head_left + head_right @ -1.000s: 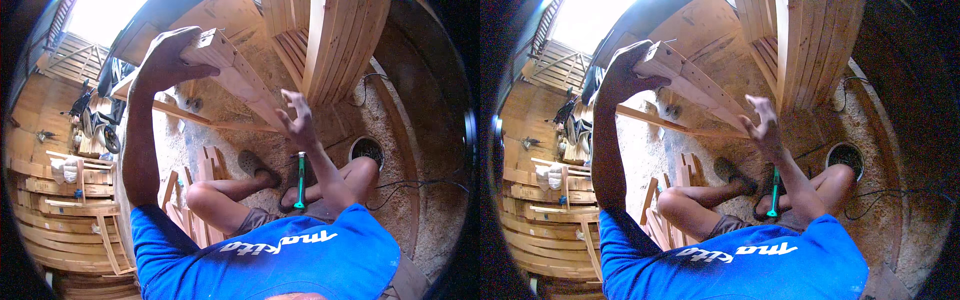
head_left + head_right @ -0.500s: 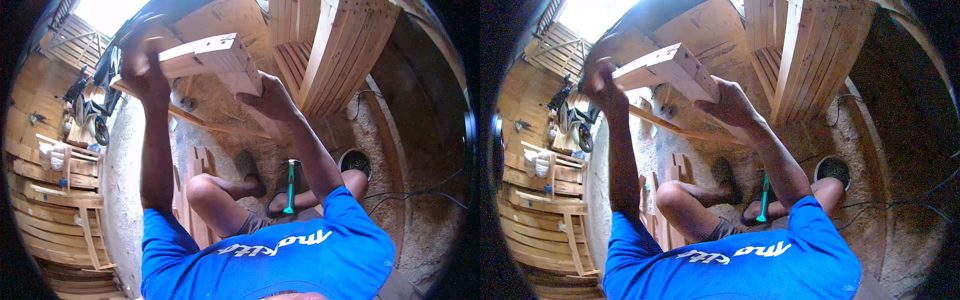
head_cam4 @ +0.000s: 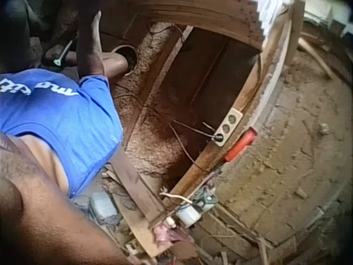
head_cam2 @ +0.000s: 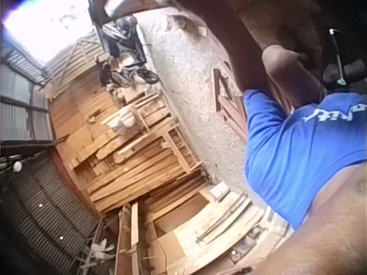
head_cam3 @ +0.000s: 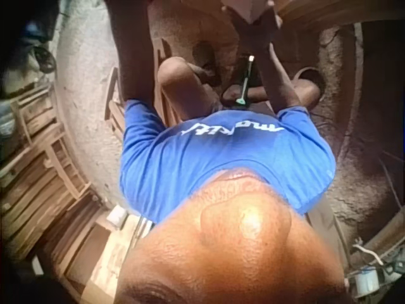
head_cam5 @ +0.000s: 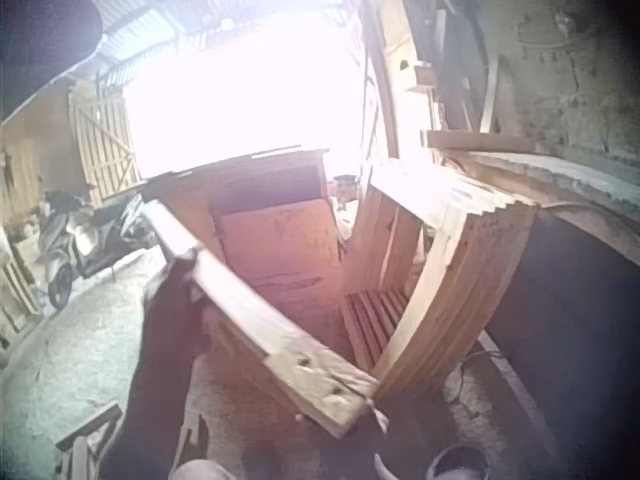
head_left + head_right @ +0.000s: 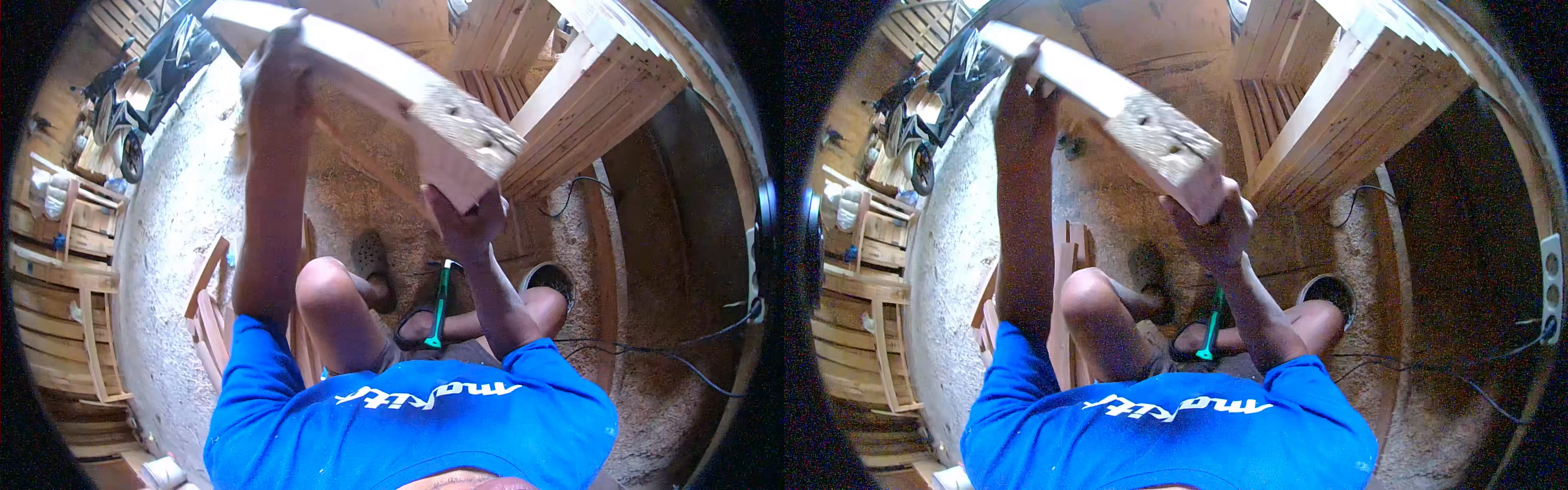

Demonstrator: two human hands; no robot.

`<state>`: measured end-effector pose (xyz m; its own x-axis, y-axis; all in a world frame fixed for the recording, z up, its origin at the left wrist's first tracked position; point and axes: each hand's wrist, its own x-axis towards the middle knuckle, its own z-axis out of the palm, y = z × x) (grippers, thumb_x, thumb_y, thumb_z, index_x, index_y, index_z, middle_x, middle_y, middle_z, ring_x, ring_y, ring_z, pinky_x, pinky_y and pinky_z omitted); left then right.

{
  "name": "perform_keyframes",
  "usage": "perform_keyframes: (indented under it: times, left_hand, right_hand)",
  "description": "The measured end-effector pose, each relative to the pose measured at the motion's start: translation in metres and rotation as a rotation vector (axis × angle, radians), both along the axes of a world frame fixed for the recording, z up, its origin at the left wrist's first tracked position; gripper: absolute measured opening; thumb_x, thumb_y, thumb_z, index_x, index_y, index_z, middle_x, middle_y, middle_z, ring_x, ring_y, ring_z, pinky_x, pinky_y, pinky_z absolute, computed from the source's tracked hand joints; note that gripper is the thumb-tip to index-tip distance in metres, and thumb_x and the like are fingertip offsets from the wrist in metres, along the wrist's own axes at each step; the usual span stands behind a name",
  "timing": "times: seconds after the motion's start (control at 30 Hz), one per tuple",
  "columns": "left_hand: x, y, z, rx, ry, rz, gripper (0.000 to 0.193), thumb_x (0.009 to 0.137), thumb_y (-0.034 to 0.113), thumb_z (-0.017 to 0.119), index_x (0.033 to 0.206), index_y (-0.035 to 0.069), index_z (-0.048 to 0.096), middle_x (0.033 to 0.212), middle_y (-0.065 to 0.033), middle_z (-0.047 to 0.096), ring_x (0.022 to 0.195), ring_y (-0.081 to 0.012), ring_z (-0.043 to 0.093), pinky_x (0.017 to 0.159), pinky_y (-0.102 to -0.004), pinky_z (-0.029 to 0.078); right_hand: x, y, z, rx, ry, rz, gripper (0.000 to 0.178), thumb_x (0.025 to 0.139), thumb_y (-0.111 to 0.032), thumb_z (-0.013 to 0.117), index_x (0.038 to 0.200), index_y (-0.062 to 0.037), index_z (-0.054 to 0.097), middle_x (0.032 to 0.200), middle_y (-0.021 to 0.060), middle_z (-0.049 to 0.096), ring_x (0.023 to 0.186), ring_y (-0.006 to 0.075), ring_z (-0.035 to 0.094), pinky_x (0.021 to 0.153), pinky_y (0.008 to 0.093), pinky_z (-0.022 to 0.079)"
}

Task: Hammering nails into wood joints and using a hand planer/sander on wood slats in a workshop.

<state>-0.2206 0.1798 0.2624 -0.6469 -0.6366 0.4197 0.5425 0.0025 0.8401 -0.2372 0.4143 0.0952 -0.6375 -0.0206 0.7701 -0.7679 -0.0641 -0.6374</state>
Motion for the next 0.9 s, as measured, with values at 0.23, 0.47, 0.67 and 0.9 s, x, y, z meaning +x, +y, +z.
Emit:
perform_keyframes:
  times: [0.23,0.47,0.67,0.9]
  left_hand:
    - [-0.093,0.071,0.037,-0.159,-0.103,-0.36,0.031,0.091,0.026,0.072,0.108,0.0,0.069,0.085,-0.0039,0.065,0.069,-0.0089,0.059,0.057,-0.0224,0.046]
    - [-0.219,0.078,0.048,-0.353,-0.05,-0.435,0.029,0.091,0.032,0.074,0.09,0.004,0.068,0.065,0.0009,0.055,0.052,-0.0098,0.049,0.043,-0.0289,0.036]
    - [-0.299,0.081,0.036,-0.226,-0.113,-0.499,0.04,0.095,0.044,0.068,0.075,0.009,0.065,0.059,0.0024,0.048,0.049,-0.0105,0.043,0.044,-0.0315,0.031]
    - [-0.233,0.028,-0.033,-0.464,-0.318,-0.292,0.033,0.098,0.025,0.066,0.124,0.003,0.066,0.109,-0.0069,0.07,0.097,-0.0172,0.068,0.085,-0.0322,0.056]
  right_hand:
    - [-0.013,0.036,-0.033,0.112,-0.077,-0.502,0.042,0.081,-0.021,0.087,0.108,0.0043,0.067,0.104,0.0159,0.07,0.091,0.0228,0.067,0.08,0.0378,0.055]
    - [-0.079,-0.005,0.015,-0.263,-0.052,-0.51,0.056,0.084,-0.033,0.085,0.112,0.0067,0.058,0.11,0.0185,0.065,0.094,0.0247,0.066,0.082,0.0392,0.055]
    - [-0.175,0.005,0.029,-0.001,0.102,-0.713,0.06,0.094,-0.043,0.071,0.118,0.0099,0.056,0.114,0.0261,0.062,0.097,0.0418,0.065,0.085,0.0484,0.054]
    - [-0.146,0.062,0.019,0.149,0.243,-0.843,0.047,0.099,-0.018,0.059,0.137,0.0067,0.049,0.14,0.025,0.05,0.133,0.04,0.045,0.113,0.0542,0.034]
